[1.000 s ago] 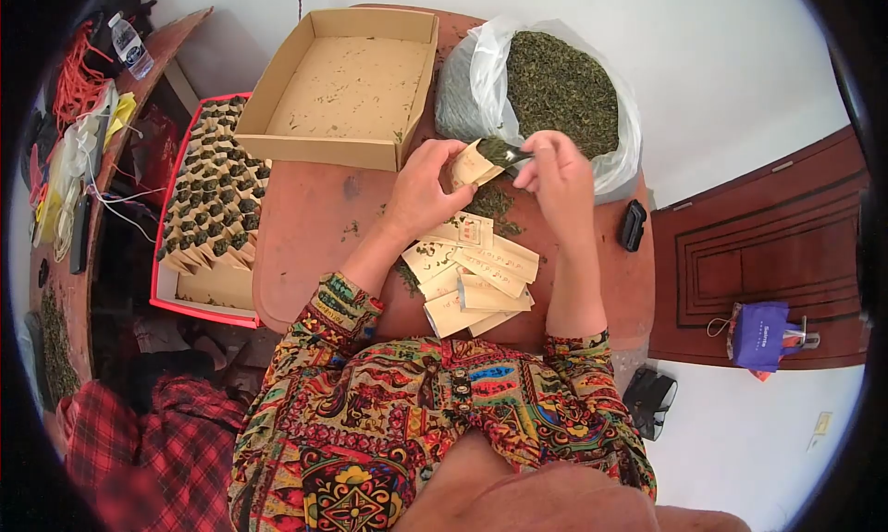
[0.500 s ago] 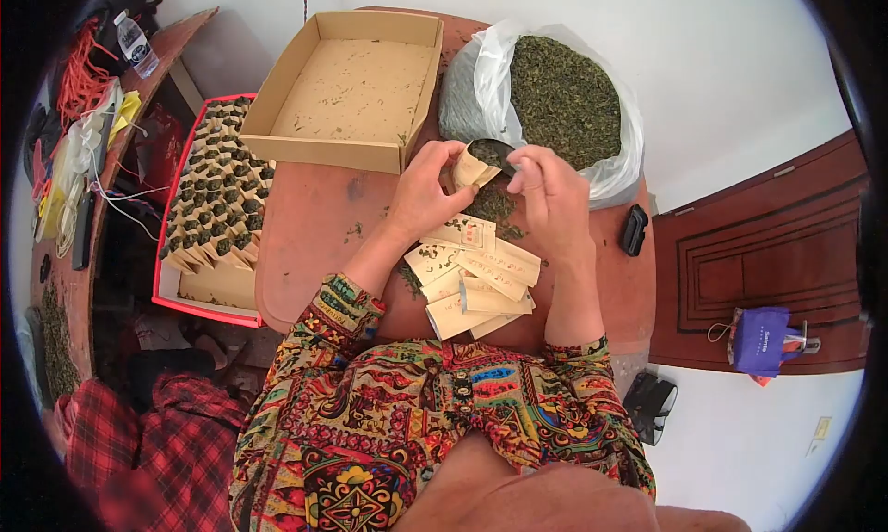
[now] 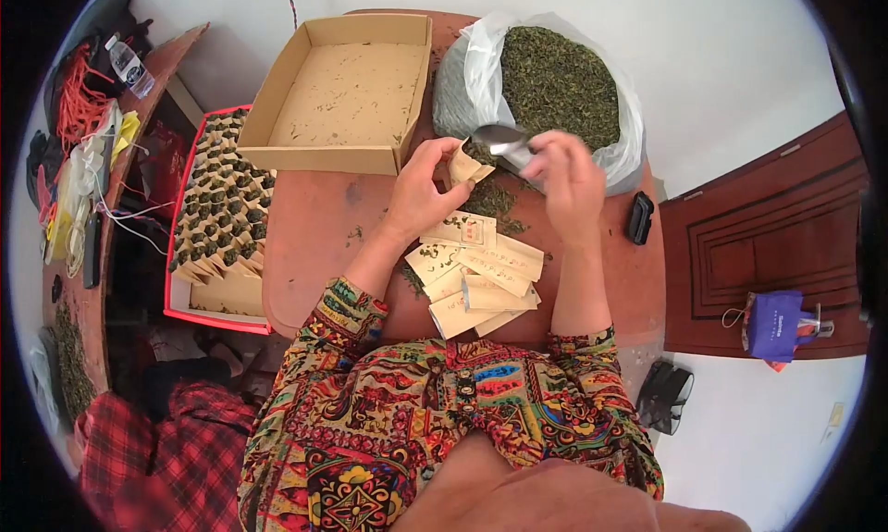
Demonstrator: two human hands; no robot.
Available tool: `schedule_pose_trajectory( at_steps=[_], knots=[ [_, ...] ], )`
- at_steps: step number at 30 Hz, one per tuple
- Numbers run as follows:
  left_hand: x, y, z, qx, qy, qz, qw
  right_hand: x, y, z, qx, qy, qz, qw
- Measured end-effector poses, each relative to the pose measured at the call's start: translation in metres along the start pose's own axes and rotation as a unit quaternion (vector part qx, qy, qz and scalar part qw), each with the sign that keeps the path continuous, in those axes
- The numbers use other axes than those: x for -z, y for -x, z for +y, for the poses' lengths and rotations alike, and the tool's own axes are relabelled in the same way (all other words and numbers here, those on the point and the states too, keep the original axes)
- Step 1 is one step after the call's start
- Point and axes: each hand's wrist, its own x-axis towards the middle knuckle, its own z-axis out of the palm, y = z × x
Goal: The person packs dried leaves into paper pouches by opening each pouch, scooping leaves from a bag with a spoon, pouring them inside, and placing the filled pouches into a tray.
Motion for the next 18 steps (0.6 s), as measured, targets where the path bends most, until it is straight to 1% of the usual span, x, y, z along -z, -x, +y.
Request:
schedule_pose_trajectory(
  at_steps=[1, 4, 5, 7, 8, 9, 10, 13, 16, 18],
  knots=[
    [0.001, 0.001, 0.002, -0.002, 0.003, 0.0, 1.0, 0.004, -0.001, 0.002, -0.024, -0.016, 0.037, 0.999],
    [0.002, 0.002, -0.003, 0.015, 0.011, -0.037, 0.999, 0.02, -0.012, 0.024, -0.052, 0.092, 0.088, 0.991],
    [0.002, 0.002, -0.004, 0.017, 0.012, -0.035, 0.999, 0.025, -0.014, 0.026, -0.09, 0.164, 0.047, 0.981],
    [0.001, 0.002, -0.006, 0.018, 0.017, -0.033, 0.999, 0.025, -0.013, 0.05, -0.141, 0.205, -0.019, 0.968],
    [0.001, 0.003, -0.006, 0.034, 0.048, -0.035, 0.998, 0.023, -0.011, 0.066, -0.168, 0.225, -0.05, 0.958],
    [0.001, 0.003, -0.006, 0.049, 0.079, -0.039, 0.995, 0.019, -0.012, 0.075, -0.136, 0.231, -0.04, 0.963],
    [0.0, 0.003, -0.005, 0.064, 0.11, -0.042, 0.991, 0.02, -0.012, 0.081, -0.145, 0.22, -0.029, 0.964],
    [0.004, 0.005, 0.009, 0.06, 0.107, -0.033, 0.992, 0.017, -0.013, 0.088, -0.159, 0.193, -0.009, 0.968],
    [0.004, 0.007, 0.004, 0.048, 0.148, 0.001, 0.988, 0.016, -0.013, 0.093, -0.159, 0.194, 0.003, 0.968],
    [0.012, 0.01, 0.003, 0.032, 0.125, 0.005, 0.992, 0.014, -0.011, 0.099, -0.156, 0.188, 0.014, 0.97]
  ],
)
